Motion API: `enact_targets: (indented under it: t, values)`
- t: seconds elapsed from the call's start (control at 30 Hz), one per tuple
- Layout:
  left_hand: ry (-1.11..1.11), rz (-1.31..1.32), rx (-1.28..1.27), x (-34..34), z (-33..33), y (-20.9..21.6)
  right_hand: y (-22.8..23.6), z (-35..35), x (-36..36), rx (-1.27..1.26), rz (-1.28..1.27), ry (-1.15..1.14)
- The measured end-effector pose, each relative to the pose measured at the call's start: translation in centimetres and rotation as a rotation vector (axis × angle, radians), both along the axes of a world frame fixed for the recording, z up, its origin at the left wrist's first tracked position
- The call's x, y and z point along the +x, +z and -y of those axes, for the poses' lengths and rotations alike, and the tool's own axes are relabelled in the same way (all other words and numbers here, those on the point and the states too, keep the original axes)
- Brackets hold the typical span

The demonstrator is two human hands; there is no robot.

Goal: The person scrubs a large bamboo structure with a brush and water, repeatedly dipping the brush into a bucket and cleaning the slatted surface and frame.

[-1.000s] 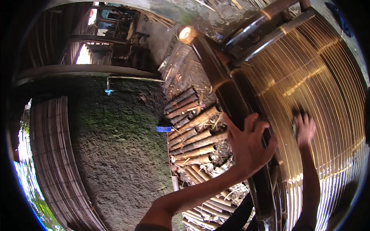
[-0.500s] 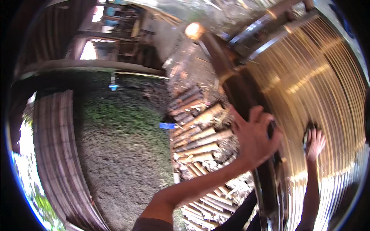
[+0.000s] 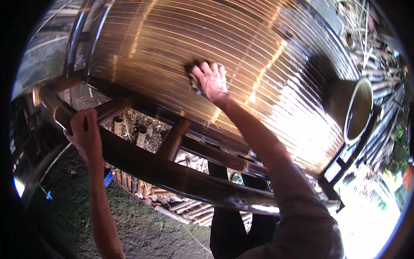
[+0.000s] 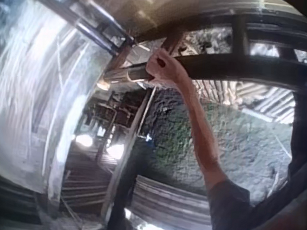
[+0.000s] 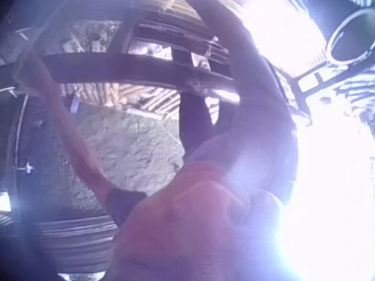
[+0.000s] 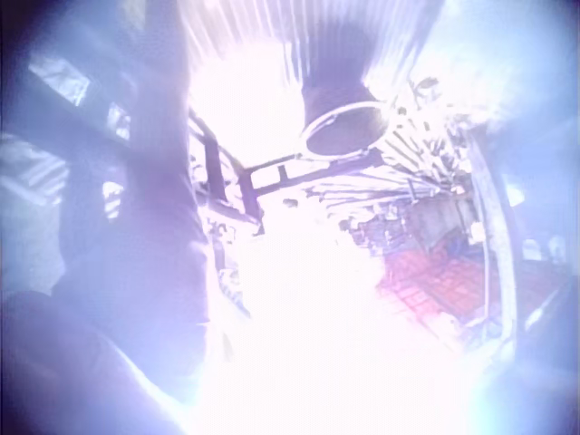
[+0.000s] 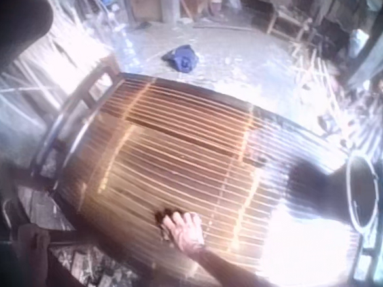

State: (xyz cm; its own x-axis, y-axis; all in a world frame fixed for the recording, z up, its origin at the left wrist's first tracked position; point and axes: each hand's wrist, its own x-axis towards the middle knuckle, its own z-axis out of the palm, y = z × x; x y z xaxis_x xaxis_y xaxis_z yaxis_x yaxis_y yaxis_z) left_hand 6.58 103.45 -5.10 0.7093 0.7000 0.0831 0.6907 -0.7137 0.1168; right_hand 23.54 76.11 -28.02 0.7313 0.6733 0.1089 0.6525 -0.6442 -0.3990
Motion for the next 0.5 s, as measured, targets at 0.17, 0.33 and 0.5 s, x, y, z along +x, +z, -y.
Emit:
enact_targets:
  t: [0.17,0.33,0.5]
  values:
    - [0.101,-0.096,-0.066,-1.2,-3.5,0.5,6.7,23.1,-2.6,-0.28,-0.195,0.008]
    - [0.005,0.007,-0.169,-2.3,-5.7,0.8,0.9,25.9,-5.6,-0.019,0.021,-0.165]
    - [0.255,-0.106,-0.111,1.1,-2.5,1.9,2.1,12.9,-3.3,-0.236,-0.202,-0.092]
